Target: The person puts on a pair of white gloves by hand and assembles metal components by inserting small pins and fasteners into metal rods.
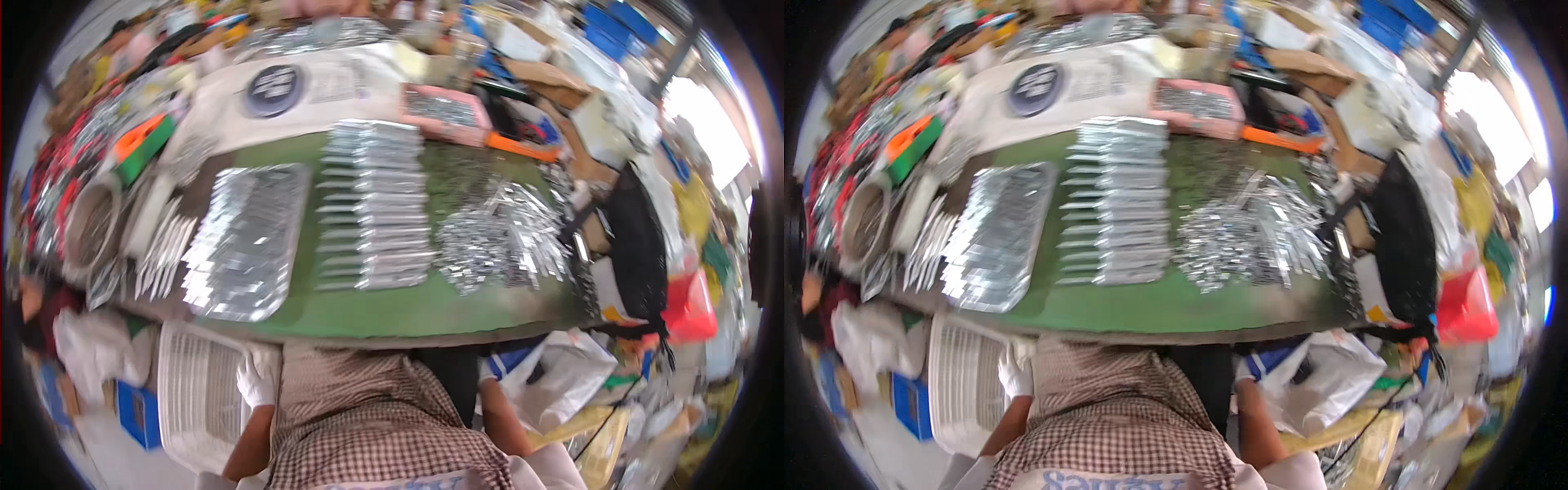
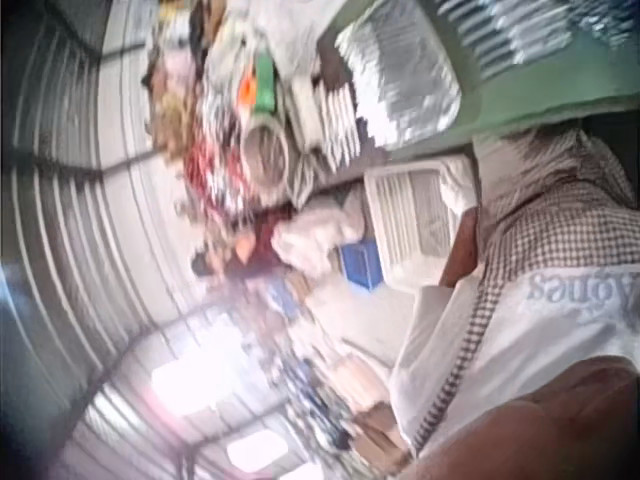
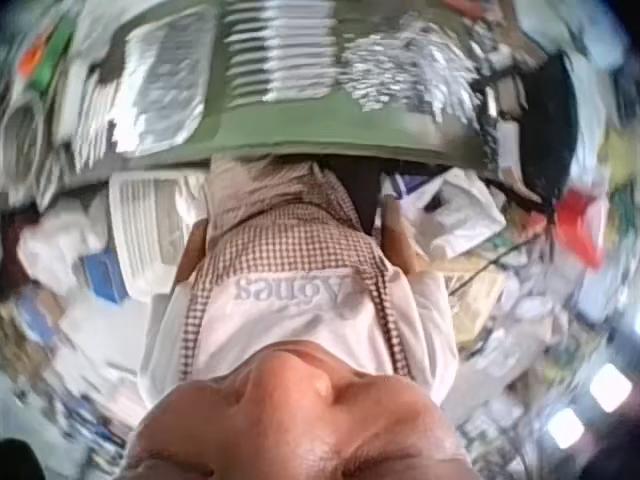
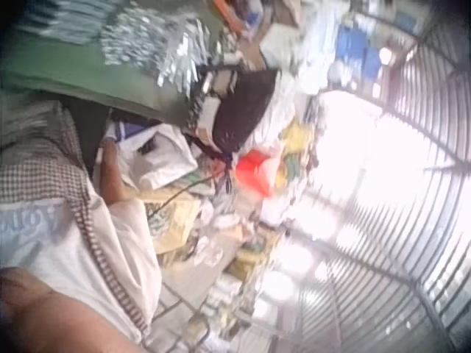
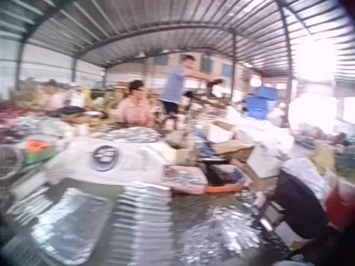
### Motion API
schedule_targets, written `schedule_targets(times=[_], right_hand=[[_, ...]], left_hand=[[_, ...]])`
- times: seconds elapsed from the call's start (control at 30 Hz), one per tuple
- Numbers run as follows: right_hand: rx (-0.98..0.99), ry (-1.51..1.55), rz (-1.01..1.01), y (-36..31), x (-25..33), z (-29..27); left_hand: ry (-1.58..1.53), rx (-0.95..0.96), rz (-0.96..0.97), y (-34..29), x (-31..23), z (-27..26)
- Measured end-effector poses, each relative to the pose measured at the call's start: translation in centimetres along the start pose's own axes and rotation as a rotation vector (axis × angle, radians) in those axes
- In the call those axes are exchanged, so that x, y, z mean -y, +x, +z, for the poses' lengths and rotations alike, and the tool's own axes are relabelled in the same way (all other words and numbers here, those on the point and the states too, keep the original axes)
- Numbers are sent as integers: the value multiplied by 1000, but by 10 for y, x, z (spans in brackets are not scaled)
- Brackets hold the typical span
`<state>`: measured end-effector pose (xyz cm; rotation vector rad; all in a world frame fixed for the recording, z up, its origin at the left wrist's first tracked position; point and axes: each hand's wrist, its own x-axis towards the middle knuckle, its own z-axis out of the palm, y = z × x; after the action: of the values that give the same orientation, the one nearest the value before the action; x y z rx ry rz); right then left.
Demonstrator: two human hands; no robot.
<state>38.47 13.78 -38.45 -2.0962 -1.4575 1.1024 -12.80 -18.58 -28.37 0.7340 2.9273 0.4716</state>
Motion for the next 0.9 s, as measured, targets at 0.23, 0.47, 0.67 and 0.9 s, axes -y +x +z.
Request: schedule_targets(times=[0.23, 0.47, 0.67, 0.9], right_hand=[[319, 557, 220, -60, 127, -10], [97, 558, -33, -102, 161, -69], [111, -277, -539, -181, 246, -44], [198, -562, -774, -199, 259, -8]], left_hand=[[153, 316, -593, -98, 135, -34], [272, 374, -339, -67, 134, 12], [-55, 338, -196, -30, 97, -27], [-338, 2, 575, -1, -94, -123]])
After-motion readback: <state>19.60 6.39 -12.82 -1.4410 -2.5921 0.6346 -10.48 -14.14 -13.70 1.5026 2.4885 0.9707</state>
